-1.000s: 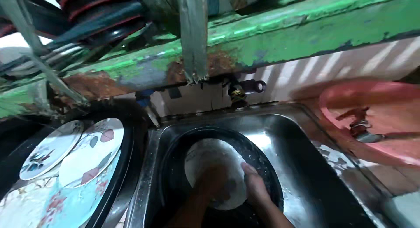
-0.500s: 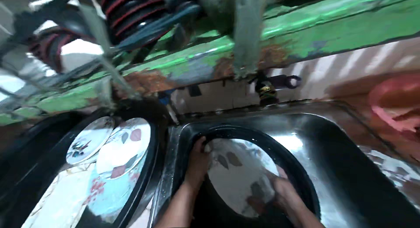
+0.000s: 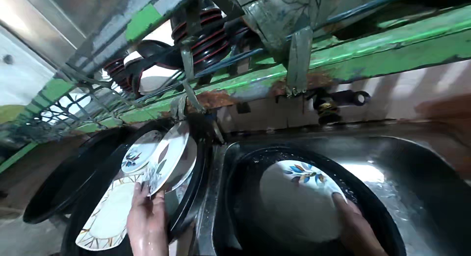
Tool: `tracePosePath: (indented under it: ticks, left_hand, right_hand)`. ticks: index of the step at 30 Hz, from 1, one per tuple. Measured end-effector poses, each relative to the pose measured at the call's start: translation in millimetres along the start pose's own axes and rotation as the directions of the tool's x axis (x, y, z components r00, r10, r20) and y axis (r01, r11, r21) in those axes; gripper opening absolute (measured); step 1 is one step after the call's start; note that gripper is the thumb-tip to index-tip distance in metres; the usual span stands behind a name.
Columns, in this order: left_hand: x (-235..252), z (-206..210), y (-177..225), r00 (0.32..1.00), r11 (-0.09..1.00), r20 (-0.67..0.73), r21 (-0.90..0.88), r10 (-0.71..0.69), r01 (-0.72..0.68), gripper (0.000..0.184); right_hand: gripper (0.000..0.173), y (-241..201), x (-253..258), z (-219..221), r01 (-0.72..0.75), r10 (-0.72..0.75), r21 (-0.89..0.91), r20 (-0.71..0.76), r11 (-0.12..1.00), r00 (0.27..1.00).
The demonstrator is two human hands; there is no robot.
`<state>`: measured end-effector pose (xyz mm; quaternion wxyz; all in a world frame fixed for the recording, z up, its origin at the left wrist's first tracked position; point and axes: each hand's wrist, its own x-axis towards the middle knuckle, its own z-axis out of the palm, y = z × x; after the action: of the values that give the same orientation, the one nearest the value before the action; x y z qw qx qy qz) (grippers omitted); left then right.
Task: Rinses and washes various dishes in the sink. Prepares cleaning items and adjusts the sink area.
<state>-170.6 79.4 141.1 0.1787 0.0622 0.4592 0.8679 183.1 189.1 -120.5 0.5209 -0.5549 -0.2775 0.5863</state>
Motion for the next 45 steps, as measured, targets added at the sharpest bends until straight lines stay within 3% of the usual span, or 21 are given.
tracePosePath:
  ticks: [3,5,8,9,11,13,15,17,19,20,21,22,23,26,29,32,35,37,40,42,45]
  left_hand:
    - [-24.9,5.8,-6.9,0.999,0.998,0.038,-0.051,-0.037,0.039,0.032]
    - [-58.9,16.9,-27.2,0.96,0.997,0.273,-0.012,-0.068,0.074,0.031]
    - [-100.9,18.5,-98.8,0.722,0.943,0.647,0.331,-0.245,0.024,0.047]
    - [-105.6,16.7,-130.7,0.629,0.85,0.696,0.517,-0.346,-0.104,0.048]
    - [-106.9,11.6,-199.1,0.524,0.495,0.657,0.754,-0.542,-0.433,0.046]
    - [-107.9,-8.6,-265.4,0.486,0.134,0.65,0.668,-0.584,-0.732,0.052]
    - [-128.3,-23.0,-298.2,0.402,0.016,0.713,0.5,-0.574,-0.866,0.061]
    - [-169.4,-17.4,-304.9,0.315,0.112,0.771,0.443,-0.554,-0.889,0.064]
    - [-210.2,17.6,-267.9,0.184,0.243,0.728,0.44,-0.661,-0.865,0.054]
    - [-225.1,57.8,-226.3,0.145,0.203,0.548,0.524,-0.824,-0.827,0.05]
    - [-231.9,95.8,-195.2,0.13,0.107,0.366,0.561,-0.921,-0.821,0.049]
    - [-230.6,118.9,-182.8,0.157,0.023,0.271,0.562,-0.95,-0.827,0.048]
    - [-216.5,119.8,-192.3,0.204,-0.017,0.3,0.524,-0.932,-0.851,0.049]
    - [-117.4,54.3,-290.1,0.292,-0.108,0.681,0.3,-0.671,-0.948,0.051]
    - [-66.8,32.6,-305.9,0.43,-0.145,0.612,0.458,-0.664,-0.877,0.054]
    - [-59.0,29.7,-287.7,0.586,0.025,0.498,0.776,-0.64,-0.631,0.047]
    - [-63.8,45.6,-237.4,0.619,0.219,0.409,0.906,-0.67,-0.362,0.037]
    - [-68.8,56.1,-197.3,0.622,0.362,0.53,0.848,-0.576,-0.388,0.029]
    - [-68.6,56.8,-138.5,0.61,0.573,0.78,0.566,-0.138,-0.593,0.018]
    - [-67.3,59.8,-95.8,0.716,0.675,0.693,0.492,0.08,-0.551,0.017]
    - [-52.3,57.3,-42.9,0.908,0.811,0.37,0.459,0.197,-0.363,0.023]
  right_hand:
    - [0.05,-7.4,-6.0,2.7,-0.008,0.004,-0.081,-0.048,0.997,0.999]
    - [0.055,-13.0,-9.8,2.7,-0.037,0.033,-0.137,-0.035,0.99,0.999]
    - [0.058,-6.8,-9.6,-2.0,-0.005,0.011,-0.085,0.066,0.996,0.998]
    - [0.056,-2.2,-7.6,-3.5,-0.004,0.006,-0.013,0.104,1.0,0.995]
    - [0.055,-0.5,-7.2,-2.8,-0.04,0.026,0.112,0.123,0.993,0.992]
    - [0.053,-5.1,-10.7,3.3,-0.066,0.049,0.193,0.091,0.979,0.995]
    - [0.053,-3.2,-11.0,3.5,-0.033,0.025,0.172,0.051,0.984,0.998]
    - [0.053,-17.2,-19.5,4.2,-0.025,0.024,-0.035,-0.025,0.999,0.999]
    - [0.049,-73.2,-39.4,8.4,-0.19,0.208,-0.341,0.018,0.921,0.978]
    - [0.049,-92.9,-41.2,6.2,-0.21,0.316,-0.56,0.098,0.802,0.944]
    - [0.049,-80.0,-38.1,3.6,-0.121,0.258,-0.658,0.116,0.743,0.959]
    - [0.045,-26.6,-28.9,9.1,0.048,-0.099,-0.572,-0.058,0.819,0.993]
    - [0.046,-2.6,-17.4,7.0,0.063,-0.126,-0.451,-0.111,0.891,0.986]
    - [0.053,-5.8,-7.3,8.3,-0.159,0.143,-0.087,-0.167,0.983,0.975]
    - [0.054,-12.2,-7.0,12.6,-0.202,0.206,0.041,-0.178,0.979,0.962]
    - [0.05,-12.5,-6.0,17.1,-0.208,0.21,0.028,-0.171,0.978,0.963]
    - [0.039,-4.0,-4.4,19.3,-0.099,0.076,-0.123,-0.179,0.987,0.981]
    - [0.034,0.0,-2.0,18.0,0.062,-0.116,-0.352,-0.135,0.934,0.984]
    - [0.044,-2.6,2.2,12.2,0.202,-0.221,-0.647,0.052,0.735,0.974]
    - [0.049,-0.8,3.6,9.5,0.216,-0.193,-0.709,0.114,0.671,0.975]
    - [0.049,12.5,4.1,4.6,0.137,-0.106,-0.733,0.089,0.667,0.99]
